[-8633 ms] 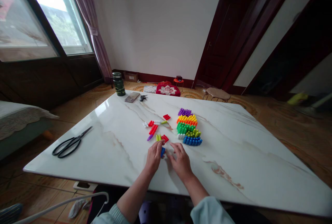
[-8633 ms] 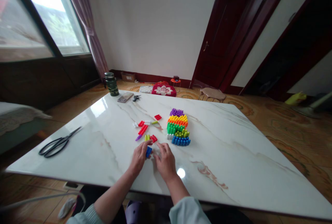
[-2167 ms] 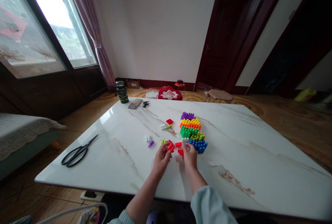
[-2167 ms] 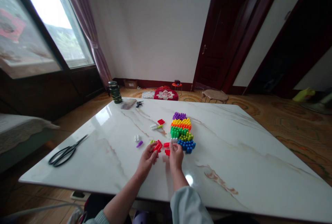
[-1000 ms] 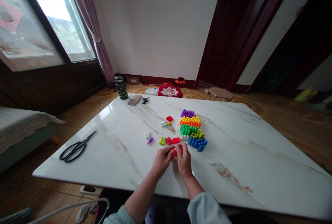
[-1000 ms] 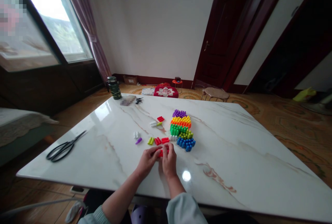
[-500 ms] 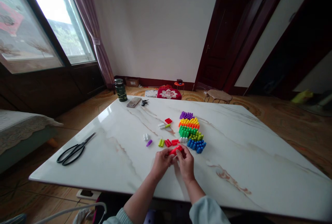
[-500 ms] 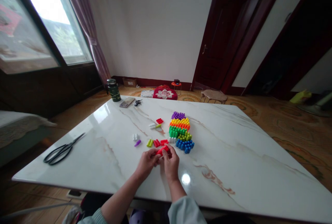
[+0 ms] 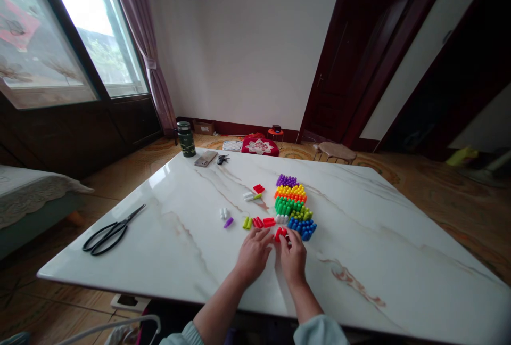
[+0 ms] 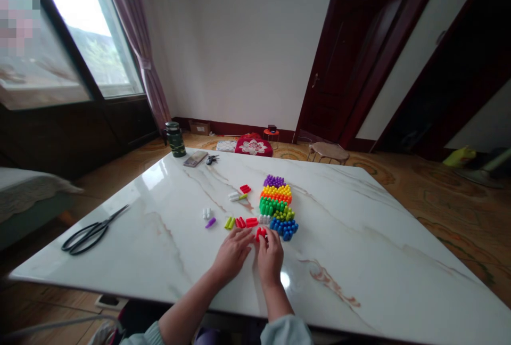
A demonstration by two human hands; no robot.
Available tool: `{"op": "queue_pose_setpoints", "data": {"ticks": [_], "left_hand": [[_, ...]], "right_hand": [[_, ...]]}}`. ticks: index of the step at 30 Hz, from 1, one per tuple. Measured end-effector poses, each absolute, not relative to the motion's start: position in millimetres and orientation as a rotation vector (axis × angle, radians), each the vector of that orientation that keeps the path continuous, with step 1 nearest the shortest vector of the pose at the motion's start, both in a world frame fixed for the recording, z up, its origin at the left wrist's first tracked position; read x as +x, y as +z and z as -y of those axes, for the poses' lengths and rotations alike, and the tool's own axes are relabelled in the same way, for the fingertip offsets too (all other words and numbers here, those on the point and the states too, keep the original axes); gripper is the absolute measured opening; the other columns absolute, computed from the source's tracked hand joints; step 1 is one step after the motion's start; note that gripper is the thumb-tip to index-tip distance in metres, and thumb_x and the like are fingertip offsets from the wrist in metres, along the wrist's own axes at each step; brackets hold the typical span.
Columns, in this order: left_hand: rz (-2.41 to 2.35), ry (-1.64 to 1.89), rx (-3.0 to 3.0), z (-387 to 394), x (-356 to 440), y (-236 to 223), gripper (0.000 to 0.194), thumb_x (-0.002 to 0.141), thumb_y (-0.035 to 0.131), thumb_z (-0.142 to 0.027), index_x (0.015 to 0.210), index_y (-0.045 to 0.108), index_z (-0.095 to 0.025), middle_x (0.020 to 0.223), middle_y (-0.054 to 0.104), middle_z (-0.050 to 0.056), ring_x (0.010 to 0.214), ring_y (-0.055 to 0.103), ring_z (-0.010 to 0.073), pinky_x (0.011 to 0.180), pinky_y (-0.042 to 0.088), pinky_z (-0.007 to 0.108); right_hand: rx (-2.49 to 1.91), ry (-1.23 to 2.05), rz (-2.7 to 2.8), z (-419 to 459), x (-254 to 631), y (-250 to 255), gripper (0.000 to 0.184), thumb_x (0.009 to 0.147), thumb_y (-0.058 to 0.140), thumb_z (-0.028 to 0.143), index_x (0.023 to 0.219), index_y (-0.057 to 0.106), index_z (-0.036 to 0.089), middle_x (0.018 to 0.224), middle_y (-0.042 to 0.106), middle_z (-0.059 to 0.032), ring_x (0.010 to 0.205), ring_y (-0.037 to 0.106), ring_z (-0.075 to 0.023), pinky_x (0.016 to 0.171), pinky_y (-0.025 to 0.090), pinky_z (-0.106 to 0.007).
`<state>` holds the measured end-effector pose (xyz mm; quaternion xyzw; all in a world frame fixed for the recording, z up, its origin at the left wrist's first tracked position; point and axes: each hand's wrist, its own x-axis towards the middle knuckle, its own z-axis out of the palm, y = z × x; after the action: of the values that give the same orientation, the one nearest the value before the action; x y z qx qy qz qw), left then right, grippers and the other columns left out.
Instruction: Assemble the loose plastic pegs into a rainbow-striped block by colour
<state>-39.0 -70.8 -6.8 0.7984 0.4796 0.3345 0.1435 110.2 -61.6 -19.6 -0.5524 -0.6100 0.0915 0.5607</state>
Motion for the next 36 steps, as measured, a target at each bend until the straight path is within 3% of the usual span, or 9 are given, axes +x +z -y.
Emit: {"op": "queue_pose_setpoints", "data": {"ticks": [6, 14, 19, 25, 28, 30, 33, 36], "left_hand": [[-1.582, 1.003, 2.292, 67, -37, -23, 0.064, 0.079, 0.061, -0.018, 0.141, 0.044, -0.016, 0.147, 0.044, 0.014, 0.132, 0.042, 0.0333, 0.108, 0.039, 0.053], [-1.549, 1.052, 2.276, 67, -39, -25, 0.053, 0.079, 0.063, -0.017, 0.131, 0.054, -0.016, 0.138, 0.054, 0.013, 0.129, 0.045, 0.0330, 0.107, 0.041, 0.054], [-1.502, 1.143, 2.248, 66, -38, -27, 0.051, 0.077, 0.063, -0.016, 0.128, 0.056, -0.017, 0.134, 0.055, 0.013, 0.126, 0.047, 0.0327, 0.105, 0.042, 0.055], [-1.488, 1.445, 1.950, 62, -42, -24, 0.024, 0.083, 0.045, -0.008, 0.097, 0.063, -0.017, 0.098, 0.067, 0.010, 0.096, 0.062, 0.0219, 0.088, 0.052, 0.040], [-1.537, 1.542, 1.771, 62, -46, -20, 0.022, 0.084, 0.042, -0.009, 0.090, 0.060, -0.018, 0.089, 0.066, 0.007, 0.085, 0.064, 0.0192, 0.077, 0.053, 0.034], [-1.533, 1.560, 1.714, 63, -47, -19, 0.021, 0.084, 0.042, -0.010, 0.091, 0.060, -0.018, 0.089, 0.066, 0.007, 0.084, 0.064, 0.0190, 0.076, 0.053, 0.032], [-1.513, 1.556, 1.666, 63, -46, -18, 0.020, 0.084, 0.043, -0.011, 0.094, 0.059, -0.018, 0.092, 0.066, 0.007, 0.086, 0.064, 0.0194, 0.077, 0.053, 0.033], [-1.496, 1.544, 1.641, 63, -46, -18, 0.019, 0.085, 0.044, -0.013, 0.095, 0.059, -0.018, 0.094, 0.066, 0.008, 0.086, 0.064, 0.0195, 0.078, 0.053, 0.033]], "right_hand": [[-1.356, 0.115, 1.485, 39, 112, -25, 0.035, 0.092, 0.044, 0.032, 0.108, 0.066, 0.011, 0.102, 0.069, -0.0172, 0.092, 0.065, -0.0249, 0.082, 0.052, -0.039], [-1.371, 0.059, 1.533, 29, 110, -26, 0.035, 0.094, 0.041, 0.030, 0.110, 0.065, 0.011, 0.101, 0.068, -0.0161, 0.090, 0.064, -0.0246, 0.079, 0.053, -0.039], [-1.326, -0.071, 1.497, 42, 110, -18, 0.033, 0.095, 0.042, 0.027, 0.120, 0.059, 0.013, 0.112, 0.063, -0.0164, 0.105, 0.060, -0.0244, 0.086, 0.052, -0.040], [-1.174, -0.050, 1.815, 46, 80, -6, 0.036, 0.093, 0.038, 0.013, 0.122, 0.060, 0.018, 0.119, 0.063, -0.0116, 0.115, 0.058, -0.0202, 0.097, 0.049, -0.036], [-1.338, 0.001, 1.946, 35, 61, -4, 0.048, 0.087, 0.037, 0.005, 0.129, 0.056, 0.018, 0.128, 0.059, -0.0146, 0.111, 0.061, -0.0231, 0.088, 0.053, -0.036], [-1.546, 0.032, 1.972, 28, 51, -3, 0.051, 0.083, 0.042, 0.003, 0.129, 0.056, 0.018, 0.131, 0.056, -0.0173, 0.098, 0.066, -0.0248, 0.075, 0.055, -0.035], [-1.758, 0.053, 1.973, 22, 42, -3, 0.042, 0.083, 0.046, 0.005, 0.121, 0.058, 0.019, 0.127, 0.057, -0.0184, 0.075, 0.067, -0.0209, 0.060, 0.051, -0.031], [-1.802, 0.001, 1.964, 27, 42, -5, 0.029, 0.088, 0.043, 0.008, 0.108, 0.060, 0.020, 0.111, 0.061, -0.0144, 0.063, 0.063, -0.0161, 0.053, 0.046, -0.027]]}}
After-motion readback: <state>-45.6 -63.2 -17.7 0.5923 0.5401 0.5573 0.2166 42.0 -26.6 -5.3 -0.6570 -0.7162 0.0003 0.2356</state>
